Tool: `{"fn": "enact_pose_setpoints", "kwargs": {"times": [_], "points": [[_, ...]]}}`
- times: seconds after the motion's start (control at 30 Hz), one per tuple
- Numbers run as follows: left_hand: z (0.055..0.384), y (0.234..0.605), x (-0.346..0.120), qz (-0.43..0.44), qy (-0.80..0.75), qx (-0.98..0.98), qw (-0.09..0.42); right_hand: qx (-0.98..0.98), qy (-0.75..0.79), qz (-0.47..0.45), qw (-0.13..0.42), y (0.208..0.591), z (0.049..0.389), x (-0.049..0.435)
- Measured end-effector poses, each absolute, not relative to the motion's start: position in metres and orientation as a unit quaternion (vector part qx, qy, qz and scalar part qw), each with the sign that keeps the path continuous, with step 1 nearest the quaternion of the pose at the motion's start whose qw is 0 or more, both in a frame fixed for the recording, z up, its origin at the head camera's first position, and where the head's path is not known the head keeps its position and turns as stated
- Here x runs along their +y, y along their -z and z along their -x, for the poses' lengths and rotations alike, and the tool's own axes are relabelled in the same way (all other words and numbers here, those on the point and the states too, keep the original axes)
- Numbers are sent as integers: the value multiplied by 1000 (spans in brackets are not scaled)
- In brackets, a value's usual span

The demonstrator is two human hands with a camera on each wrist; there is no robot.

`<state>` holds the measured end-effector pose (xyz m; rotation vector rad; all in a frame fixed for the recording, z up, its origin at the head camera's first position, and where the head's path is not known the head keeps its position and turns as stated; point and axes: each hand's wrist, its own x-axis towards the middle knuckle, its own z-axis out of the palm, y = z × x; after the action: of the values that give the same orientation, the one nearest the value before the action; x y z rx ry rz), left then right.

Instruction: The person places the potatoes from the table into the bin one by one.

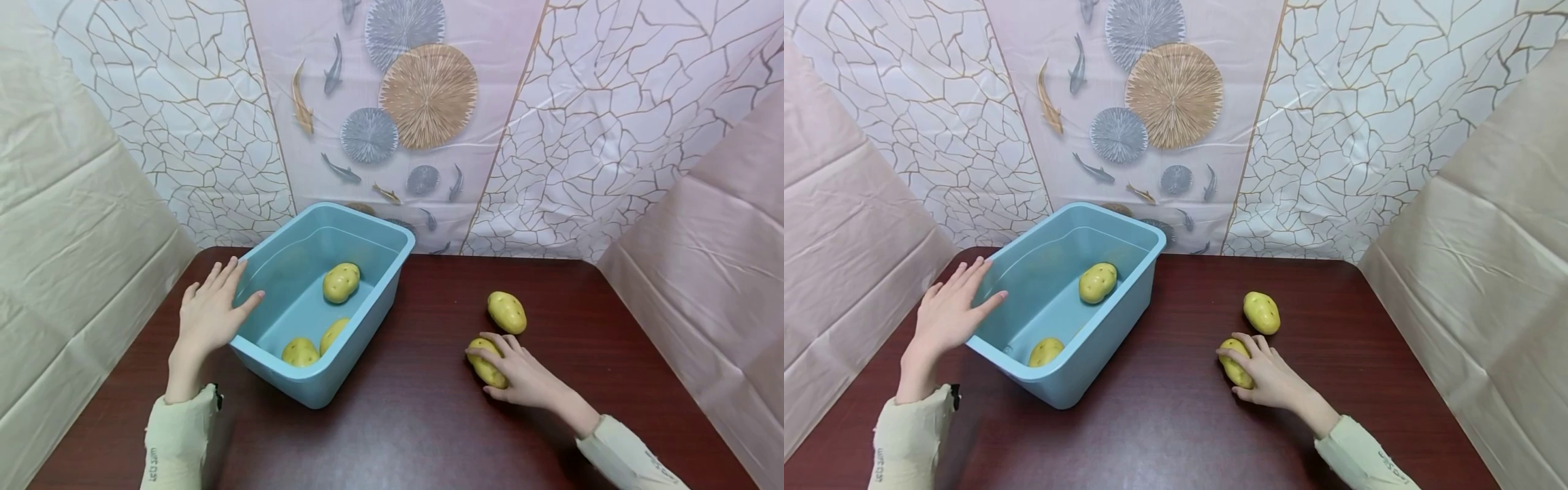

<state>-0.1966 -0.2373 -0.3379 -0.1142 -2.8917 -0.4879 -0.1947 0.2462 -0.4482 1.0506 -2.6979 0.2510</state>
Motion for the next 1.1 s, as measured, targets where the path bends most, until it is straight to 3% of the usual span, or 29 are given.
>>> {"fn": "enact_pose_setpoints", "kwargs": {"times": [1.1], "points": [[197, 339, -238, 40, 166, -980, 107, -920, -86, -364, 119, 451, 197, 246]]}}
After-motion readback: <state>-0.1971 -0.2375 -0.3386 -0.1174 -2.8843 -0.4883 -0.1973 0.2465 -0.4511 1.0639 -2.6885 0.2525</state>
